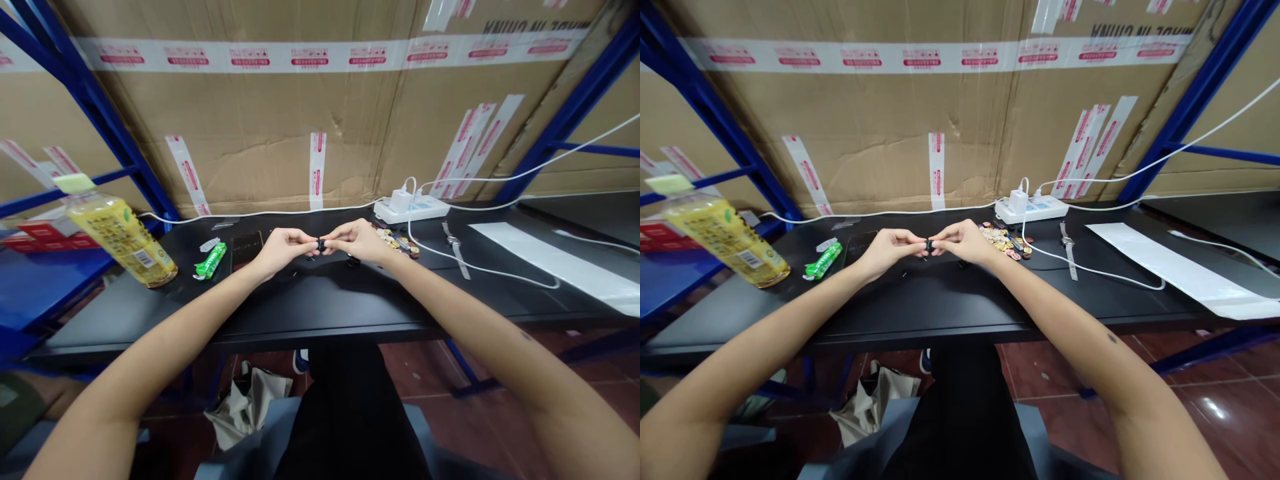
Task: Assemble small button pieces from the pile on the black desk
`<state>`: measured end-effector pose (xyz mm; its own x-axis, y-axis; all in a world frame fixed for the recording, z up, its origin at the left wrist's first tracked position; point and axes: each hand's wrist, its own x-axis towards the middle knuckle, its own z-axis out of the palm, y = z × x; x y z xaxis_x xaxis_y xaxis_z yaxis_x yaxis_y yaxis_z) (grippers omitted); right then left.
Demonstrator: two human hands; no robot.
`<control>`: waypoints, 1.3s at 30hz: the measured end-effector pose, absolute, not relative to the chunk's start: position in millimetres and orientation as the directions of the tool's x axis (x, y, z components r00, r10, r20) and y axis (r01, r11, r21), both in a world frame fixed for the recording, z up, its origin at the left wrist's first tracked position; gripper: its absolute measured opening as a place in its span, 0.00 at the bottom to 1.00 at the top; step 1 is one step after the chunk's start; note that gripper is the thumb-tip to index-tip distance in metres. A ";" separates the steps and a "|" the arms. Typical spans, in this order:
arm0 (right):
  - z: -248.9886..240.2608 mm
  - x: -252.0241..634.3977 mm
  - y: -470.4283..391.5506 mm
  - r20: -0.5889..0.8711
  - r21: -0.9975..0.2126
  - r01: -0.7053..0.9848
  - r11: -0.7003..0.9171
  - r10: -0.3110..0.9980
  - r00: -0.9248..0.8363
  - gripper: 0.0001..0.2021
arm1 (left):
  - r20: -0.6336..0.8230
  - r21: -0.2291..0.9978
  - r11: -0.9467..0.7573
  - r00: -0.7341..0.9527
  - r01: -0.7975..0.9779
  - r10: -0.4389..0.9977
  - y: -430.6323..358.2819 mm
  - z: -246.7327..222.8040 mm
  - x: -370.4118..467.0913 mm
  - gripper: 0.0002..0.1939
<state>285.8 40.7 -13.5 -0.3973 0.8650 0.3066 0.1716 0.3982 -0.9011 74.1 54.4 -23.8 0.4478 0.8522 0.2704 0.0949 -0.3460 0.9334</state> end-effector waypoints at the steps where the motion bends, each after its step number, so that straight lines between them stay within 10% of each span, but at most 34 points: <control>1: -14.2 285.7 41.1 0.305 -0.903 0.170 0.395 0.867 -0.394 0.21 | 0.265 0.934 -0.344 0.453 0.100 0.851 54.0 -23.2 74.0 0.15; 22: -19.4 291.2 51.8 0.307 -0.894 0.158 0.420 0.830 -0.466 0.24 | 0.269 0.926 -0.360 0.465 0.117 0.843 57.7 -25.4 75.3 0.19; 30: -28.8 299.6 66.2 0.334 -0.807 0.307 0.505 0.818 -0.468 0.16 | 0.294 0.706 -0.551 0.524 0.445 0.799 62.6 -7.8 63.5 0.13; 39: -31.3 309.6 74.2 0.349 -0.587 0.559 0.585 0.807 -0.477 0.12 | -0.088 0.623 -0.537 0.733 0.569 0.674 60.1 10.8 43.8 0.18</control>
<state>309.6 74.2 -31.3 -0.4772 0.8065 0.3490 0.5592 0.5850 -0.5874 43.8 60.1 10.8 0.7331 0.6744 -0.0882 0.5688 -0.5370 0.6230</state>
